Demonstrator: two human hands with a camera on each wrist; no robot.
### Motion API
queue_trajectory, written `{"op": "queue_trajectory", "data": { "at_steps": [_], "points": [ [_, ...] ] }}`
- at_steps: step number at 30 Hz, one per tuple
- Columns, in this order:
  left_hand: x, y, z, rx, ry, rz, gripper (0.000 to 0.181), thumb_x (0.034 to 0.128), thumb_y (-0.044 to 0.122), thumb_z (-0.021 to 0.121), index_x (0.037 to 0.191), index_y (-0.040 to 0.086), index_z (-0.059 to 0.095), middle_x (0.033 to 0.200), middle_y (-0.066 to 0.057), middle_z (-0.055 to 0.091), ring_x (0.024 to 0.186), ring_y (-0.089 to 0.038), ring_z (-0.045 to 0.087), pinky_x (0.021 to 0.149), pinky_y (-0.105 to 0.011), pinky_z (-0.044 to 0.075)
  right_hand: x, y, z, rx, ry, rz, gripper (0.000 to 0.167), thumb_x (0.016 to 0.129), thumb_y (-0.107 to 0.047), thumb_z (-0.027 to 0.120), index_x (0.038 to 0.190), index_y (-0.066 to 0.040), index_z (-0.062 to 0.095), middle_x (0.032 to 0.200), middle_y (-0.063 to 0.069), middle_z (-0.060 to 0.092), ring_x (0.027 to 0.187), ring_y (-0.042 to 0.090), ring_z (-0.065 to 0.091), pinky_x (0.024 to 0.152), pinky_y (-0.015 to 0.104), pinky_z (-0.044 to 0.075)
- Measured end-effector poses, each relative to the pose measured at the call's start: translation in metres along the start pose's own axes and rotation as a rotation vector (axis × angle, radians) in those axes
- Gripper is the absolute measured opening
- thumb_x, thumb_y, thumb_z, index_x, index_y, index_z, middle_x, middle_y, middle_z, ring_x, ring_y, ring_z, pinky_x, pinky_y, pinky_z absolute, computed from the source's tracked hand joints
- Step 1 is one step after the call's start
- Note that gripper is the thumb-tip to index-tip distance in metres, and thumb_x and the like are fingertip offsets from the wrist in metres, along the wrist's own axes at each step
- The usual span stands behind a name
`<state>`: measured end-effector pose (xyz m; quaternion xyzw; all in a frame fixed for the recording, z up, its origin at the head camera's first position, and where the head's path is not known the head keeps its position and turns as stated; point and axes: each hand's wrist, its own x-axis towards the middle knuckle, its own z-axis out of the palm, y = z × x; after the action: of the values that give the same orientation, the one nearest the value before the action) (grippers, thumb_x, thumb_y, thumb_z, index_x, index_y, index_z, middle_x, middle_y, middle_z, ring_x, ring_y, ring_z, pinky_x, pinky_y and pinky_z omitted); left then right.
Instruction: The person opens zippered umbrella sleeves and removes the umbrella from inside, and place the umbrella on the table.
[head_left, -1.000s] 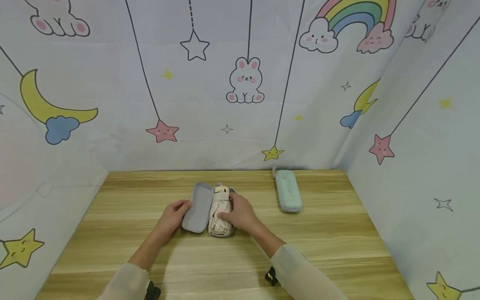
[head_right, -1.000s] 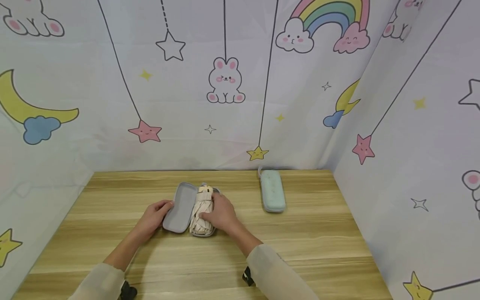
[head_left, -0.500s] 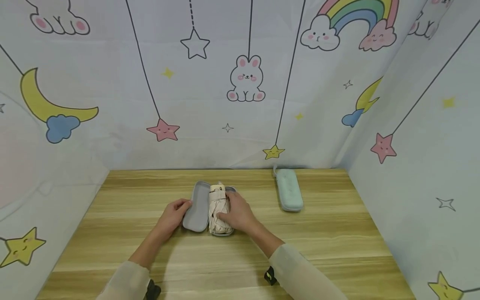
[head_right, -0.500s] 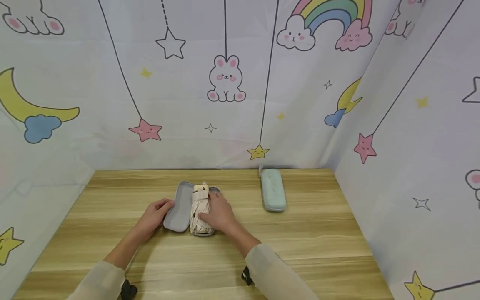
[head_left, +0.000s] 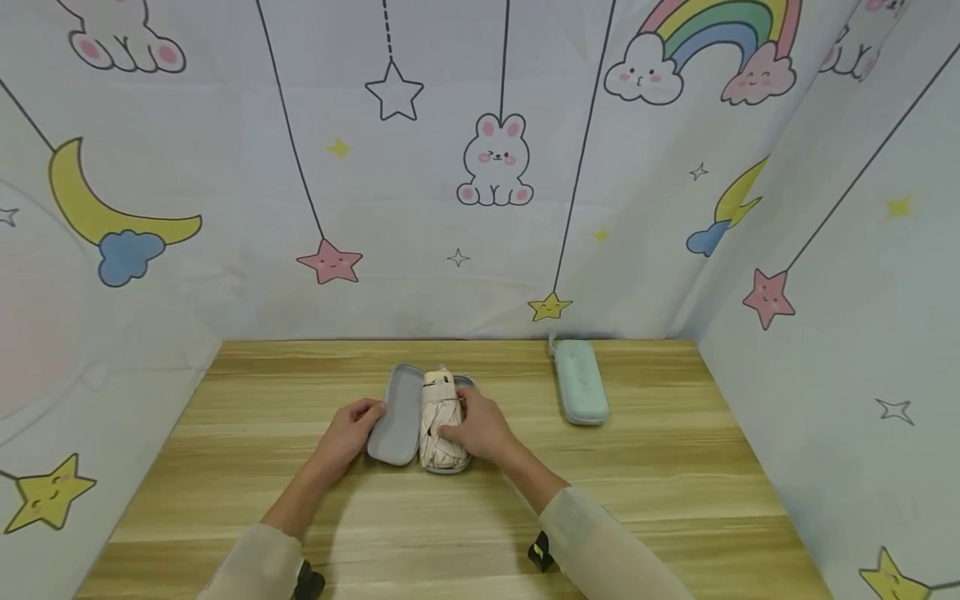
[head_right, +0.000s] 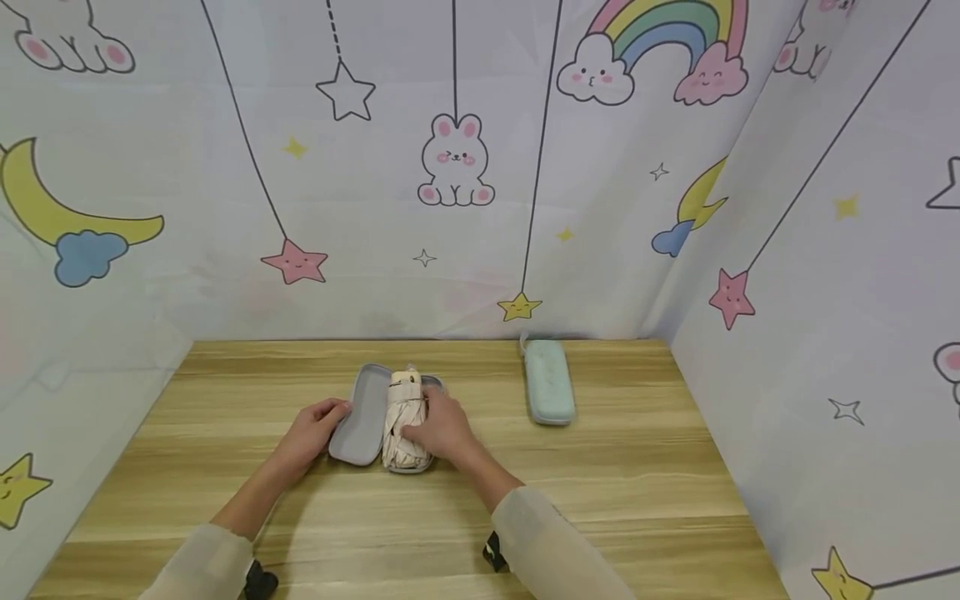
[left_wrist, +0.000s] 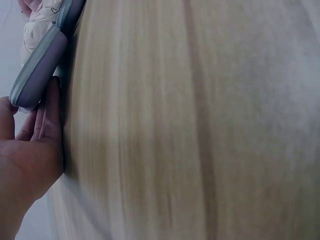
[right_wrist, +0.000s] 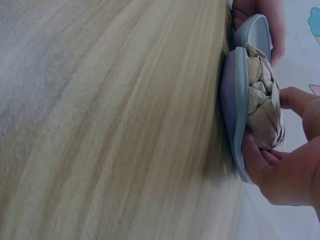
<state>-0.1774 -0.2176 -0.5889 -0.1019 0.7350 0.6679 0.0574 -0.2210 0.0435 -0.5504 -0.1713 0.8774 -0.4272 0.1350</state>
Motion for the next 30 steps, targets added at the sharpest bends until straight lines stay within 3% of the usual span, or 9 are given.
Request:
{"op": "queue_trajectory", "data": {
  "at_steps": [8,18,30],
  "points": [
    [-0.001,0.002,0.001,0.042,0.028,0.010,0.045,0.1116,0.034,0.057,0.134,-0.005,0.064,0.116,-0.018,0.071,0.095,-0.021,0.069,0.076,-0.029,0.059,0.002,0.005,0.002,0.034,-0.002,-0.032,0.071,0.091,-0.025,0.084,0.151,-0.006,0.052,0.134,0.012,0.065,0.118,0.028,0.066,0.095,0.043,0.057],
    [-0.001,-0.001,0.000,0.113,0.062,0.032,0.044,0.1112,0.033,0.057,0.132,-0.005,0.066,0.117,-0.017,0.071,0.098,-0.018,0.066,0.080,-0.027,0.056,0.001,0.015,0.002,0.290,-0.006,-0.019,0.072,0.090,-0.018,0.086,0.152,-0.007,0.052,0.128,0.010,0.059,0.102,0.021,0.064,0.081,0.038,0.060],
    [-0.003,-0.002,0.002,0.121,0.063,0.030,0.045,0.1116,0.034,0.056,0.134,-0.005,0.065,0.120,-0.018,0.071,0.102,-0.019,0.066,0.083,-0.026,0.055,-0.004,0.018,0.002,0.409,0.021,-0.047,0.072,0.092,-0.014,0.084,0.155,-0.006,0.049,0.132,0.012,0.057,0.098,0.021,0.065,0.079,0.036,0.061]
  ]
}}
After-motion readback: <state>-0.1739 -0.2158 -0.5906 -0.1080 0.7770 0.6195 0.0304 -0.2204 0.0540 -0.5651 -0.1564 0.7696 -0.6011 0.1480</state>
